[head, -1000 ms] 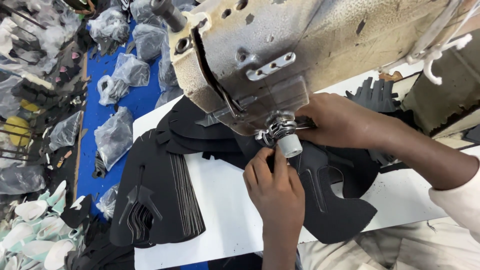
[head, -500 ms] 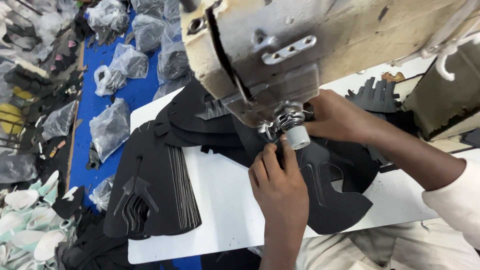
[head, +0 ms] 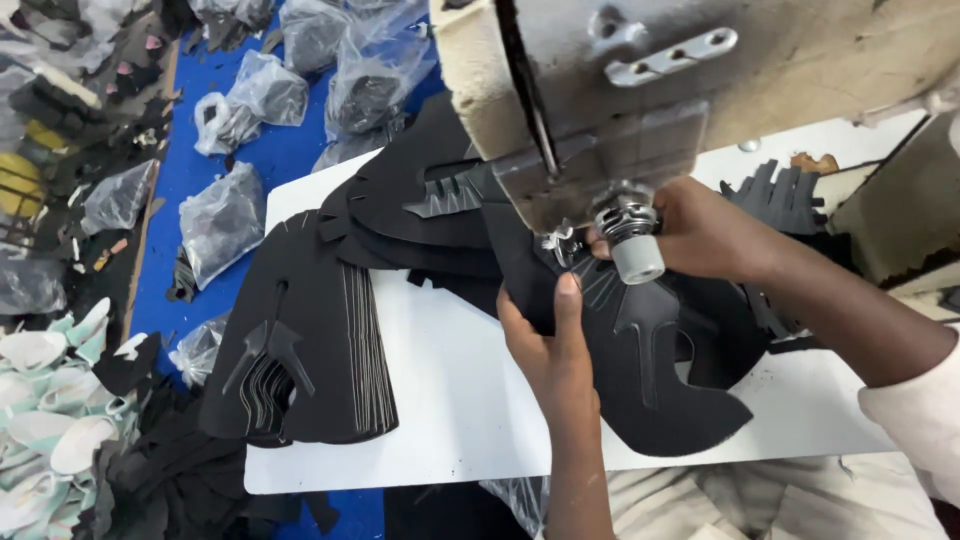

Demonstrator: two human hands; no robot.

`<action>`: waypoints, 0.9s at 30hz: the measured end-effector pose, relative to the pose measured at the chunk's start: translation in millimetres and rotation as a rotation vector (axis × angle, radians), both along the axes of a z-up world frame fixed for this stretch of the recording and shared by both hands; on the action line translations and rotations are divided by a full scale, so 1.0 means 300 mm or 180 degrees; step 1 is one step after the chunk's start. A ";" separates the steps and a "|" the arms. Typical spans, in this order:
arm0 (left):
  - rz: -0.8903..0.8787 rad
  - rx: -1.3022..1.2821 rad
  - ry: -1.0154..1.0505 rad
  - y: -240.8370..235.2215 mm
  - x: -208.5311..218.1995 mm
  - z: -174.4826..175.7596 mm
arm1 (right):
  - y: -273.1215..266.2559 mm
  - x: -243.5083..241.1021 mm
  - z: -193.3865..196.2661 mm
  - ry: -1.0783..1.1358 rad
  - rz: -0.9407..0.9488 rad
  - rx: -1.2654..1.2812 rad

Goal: The person uses a sewing machine to stitch black rubber or foam shoe parts. They repeatedly pick up a small grey insert, place it onto a larger black sole piece, and guide the assembly under the machine's needle to sew them together.

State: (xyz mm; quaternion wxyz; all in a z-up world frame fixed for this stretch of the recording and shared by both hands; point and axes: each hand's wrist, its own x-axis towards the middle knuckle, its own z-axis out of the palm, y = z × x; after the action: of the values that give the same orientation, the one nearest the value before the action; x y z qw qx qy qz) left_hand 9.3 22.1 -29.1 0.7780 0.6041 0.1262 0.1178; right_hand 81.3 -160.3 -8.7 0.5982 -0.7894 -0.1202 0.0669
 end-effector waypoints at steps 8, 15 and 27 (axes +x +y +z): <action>-0.0226 0.0362 -0.0228 0.016 0.017 0.094 | -0.022 0.009 0.077 -0.0614 0.0299 -0.1047; -0.0411 0.0479 -0.0229 0.033 0.039 0.070 | -0.140 0.037 0.016 -0.1511 0.1210 -0.3509; -0.1325 0.0183 -0.0357 0.142 0.174 0.037 | -0.127 -0.028 0.069 -0.2099 0.1358 -0.3283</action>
State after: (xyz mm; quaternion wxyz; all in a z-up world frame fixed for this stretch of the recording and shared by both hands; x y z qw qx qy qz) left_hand 61.6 64.7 -17.9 0.7738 0.6316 -0.0482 -0.0085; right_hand 72.9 -198.4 11.9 0.0475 -0.9133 -0.4043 -0.0126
